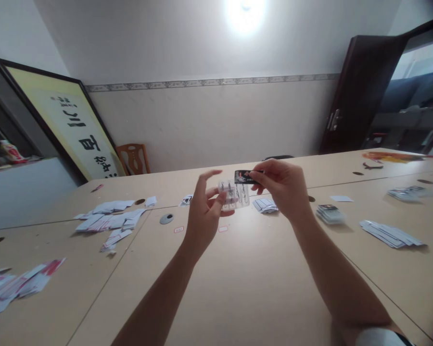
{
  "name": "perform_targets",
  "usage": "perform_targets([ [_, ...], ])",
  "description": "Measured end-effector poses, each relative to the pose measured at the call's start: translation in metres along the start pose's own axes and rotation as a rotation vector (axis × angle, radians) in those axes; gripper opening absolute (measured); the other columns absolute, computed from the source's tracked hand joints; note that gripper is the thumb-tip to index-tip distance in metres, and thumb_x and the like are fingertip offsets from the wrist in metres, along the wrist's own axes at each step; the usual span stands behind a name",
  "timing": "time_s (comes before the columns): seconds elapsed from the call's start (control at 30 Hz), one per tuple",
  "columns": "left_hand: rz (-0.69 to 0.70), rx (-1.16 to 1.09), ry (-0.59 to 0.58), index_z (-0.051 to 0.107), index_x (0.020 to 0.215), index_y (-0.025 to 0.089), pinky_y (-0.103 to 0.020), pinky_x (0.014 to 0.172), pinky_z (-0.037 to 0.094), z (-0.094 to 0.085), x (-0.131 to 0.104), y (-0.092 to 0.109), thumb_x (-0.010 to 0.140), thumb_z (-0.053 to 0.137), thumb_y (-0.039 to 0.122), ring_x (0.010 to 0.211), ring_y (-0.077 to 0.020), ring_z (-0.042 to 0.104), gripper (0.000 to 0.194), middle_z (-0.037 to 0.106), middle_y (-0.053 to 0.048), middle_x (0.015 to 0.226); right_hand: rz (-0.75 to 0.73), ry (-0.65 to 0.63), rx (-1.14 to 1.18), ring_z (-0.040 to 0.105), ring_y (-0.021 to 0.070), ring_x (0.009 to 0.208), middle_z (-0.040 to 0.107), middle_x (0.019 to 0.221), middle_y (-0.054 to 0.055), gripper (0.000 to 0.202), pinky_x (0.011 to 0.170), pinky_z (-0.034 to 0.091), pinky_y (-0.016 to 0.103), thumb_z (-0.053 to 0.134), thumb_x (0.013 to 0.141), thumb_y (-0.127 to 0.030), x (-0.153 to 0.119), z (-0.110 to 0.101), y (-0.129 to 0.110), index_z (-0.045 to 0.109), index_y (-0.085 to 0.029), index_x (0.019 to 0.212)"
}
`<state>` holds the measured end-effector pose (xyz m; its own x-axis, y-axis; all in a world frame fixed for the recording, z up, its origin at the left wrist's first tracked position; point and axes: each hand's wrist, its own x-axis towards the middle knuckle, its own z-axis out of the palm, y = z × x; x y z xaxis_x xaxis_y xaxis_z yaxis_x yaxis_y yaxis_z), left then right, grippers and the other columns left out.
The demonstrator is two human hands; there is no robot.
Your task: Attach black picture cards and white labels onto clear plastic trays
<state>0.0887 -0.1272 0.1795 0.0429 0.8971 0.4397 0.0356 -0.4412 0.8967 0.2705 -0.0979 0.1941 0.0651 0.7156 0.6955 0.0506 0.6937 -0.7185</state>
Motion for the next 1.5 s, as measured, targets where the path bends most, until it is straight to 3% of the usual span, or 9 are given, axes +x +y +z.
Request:
perform_targets([
  [0.1,0.003,-0.017,0.040,0.040,0.137,0.030,-0.027,0.059,0.063,0.003,-0.001,0.001,0.083,0.068,0.035,0.079,-0.0189,0.071,0.061,0.070,-0.004,0.100,-0.016,0.044,0.041,0.063,0.0144,0.050,0.065,0.062,0.001,0.020,0.044,0.052,0.027,0.078,0.074,-0.036,0.000,-0.006,-0.006,0.068,-0.019,0.074],
  [0.33,0.031,-0.068,-0.014,0.048,0.116,0.022,-0.026,0.054,0.062,0.001,-0.002,0.002,0.083,0.068,0.038,0.079,-0.0207,0.072,0.041,0.070,-0.006,0.096,0.073,-0.156,0.084,0.056,0.0105,0.045,0.062,0.057,0.000,0.027,0.039,0.045,0.024,0.078,0.074,-0.041,-0.008,0.002,-0.013,0.067,-0.017,0.073],
  [0.67,0.032,-0.148,-0.107,0.059,0.113,0.021,-0.032,0.057,0.065,0.004,-0.008,0.008,0.089,0.060,0.044,0.081,-0.0212,0.072,0.034,0.069,-0.004,0.093,-0.028,-0.032,-0.133,0.041,0.0066,0.046,0.049,0.050,-0.005,0.017,0.044,0.031,0.023,0.075,0.078,-0.029,-0.020,0.010,-0.024,0.066,-0.018,0.069],
  [0.93,0.017,-0.198,-0.160,0.058,0.115,0.022,-0.036,0.059,0.066,0.002,-0.013,0.013,0.088,0.064,0.043,0.080,-0.0222,0.073,0.035,0.069,-0.003,0.088,-0.063,-0.001,-0.186,0.041,0.0071,0.048,0.054,0.055,-0.004,0.015,0.046,0.031,0.023,0.074,0.077,-0.028,-0.026,0.011,-0.030,0.066,-0.018,0.069],
  [1.5,0.037,-0.167,-0.121,0.057,0.111,0.022,-0.029,0.054,0.065,0.003,-0.015,0.018,0.087,0.066,0.040,0.076,-0.0195,0.072,0.031,0.071,-0.002,0.085,-0.088,0.011,-0.220,0.040,0.0072,0.048,0.054,0.055,-0.004,0.017,0.047,0.033,0.023,0.074,0.078,-0.030,-0.030,0.012,-0.034,0.066,-0.018,0.068],
])
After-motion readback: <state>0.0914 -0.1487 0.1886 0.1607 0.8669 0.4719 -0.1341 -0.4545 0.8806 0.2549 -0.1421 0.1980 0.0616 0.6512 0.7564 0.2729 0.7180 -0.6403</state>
